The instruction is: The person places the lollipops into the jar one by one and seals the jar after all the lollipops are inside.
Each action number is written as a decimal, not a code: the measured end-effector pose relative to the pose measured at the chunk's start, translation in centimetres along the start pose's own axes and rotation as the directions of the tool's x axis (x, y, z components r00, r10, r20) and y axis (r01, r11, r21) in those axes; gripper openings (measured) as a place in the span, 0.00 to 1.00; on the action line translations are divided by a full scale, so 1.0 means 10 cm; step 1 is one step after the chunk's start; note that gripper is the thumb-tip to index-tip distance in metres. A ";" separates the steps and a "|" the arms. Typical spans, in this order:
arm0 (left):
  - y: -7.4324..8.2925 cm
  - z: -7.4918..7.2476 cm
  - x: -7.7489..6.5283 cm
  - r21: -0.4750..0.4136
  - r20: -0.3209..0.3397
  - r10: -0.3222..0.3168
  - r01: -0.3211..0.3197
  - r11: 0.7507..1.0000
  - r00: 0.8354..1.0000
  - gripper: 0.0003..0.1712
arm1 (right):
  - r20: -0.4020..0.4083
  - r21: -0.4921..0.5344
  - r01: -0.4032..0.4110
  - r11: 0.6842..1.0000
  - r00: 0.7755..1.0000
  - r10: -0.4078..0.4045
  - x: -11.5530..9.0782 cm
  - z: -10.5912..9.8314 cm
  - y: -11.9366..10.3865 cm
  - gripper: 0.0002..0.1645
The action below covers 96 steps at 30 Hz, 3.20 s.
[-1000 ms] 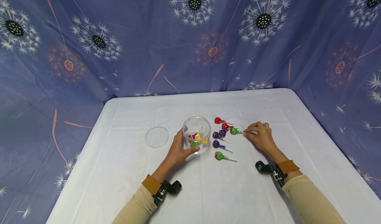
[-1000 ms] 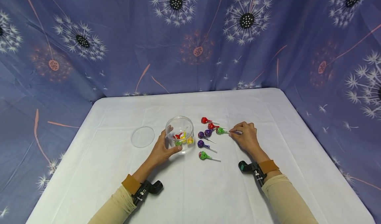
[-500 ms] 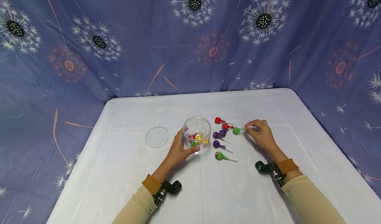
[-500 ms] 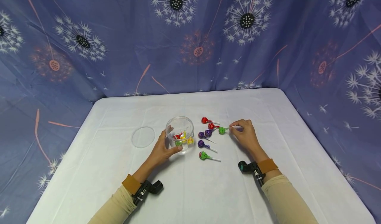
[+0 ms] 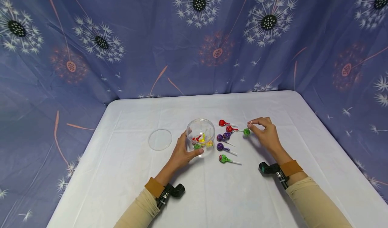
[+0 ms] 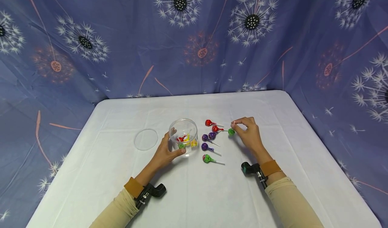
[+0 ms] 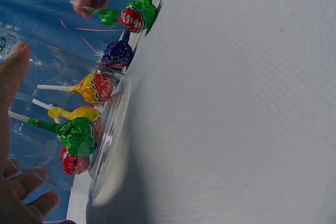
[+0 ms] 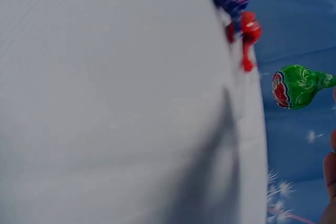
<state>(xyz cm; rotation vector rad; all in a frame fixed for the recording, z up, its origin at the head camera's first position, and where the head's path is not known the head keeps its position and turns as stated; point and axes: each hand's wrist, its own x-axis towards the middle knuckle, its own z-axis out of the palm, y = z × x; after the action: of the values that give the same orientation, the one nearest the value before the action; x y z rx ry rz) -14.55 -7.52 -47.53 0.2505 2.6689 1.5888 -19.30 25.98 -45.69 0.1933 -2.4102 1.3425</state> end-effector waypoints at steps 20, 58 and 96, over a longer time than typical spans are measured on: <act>0.00 -0.01 0.00 -0.003 0.006 -0.005 0.005 1.000 1.000 0.56 | -0.023 0.235 0.289 0.928 0.956 -0.292 0.08 0.19 -1.20 0.07; -0.01 -0.03 0.01 -0.006 0.006 0.072 -0.072 0.997 0.997 0.55 | 0.206 0.146 0.471 0.870 0.845 -0.493 -0.04 0.96 -1.13 0.05; 0.01 -0.01 0.00 0.002 -0.003 0.034 -0.034 0.999 0.999 0.54 | 0.261 -0.163 0.191 0.968 0.954 -0.145 -0.80 0.17 -0.37 0.14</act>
<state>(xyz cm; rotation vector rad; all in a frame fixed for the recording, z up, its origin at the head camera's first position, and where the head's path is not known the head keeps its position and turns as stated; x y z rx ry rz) -14.55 -7.57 -47.40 0.2958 2.6829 1.5975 -11.30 22.04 -46.61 0.5318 -2.6362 1.0631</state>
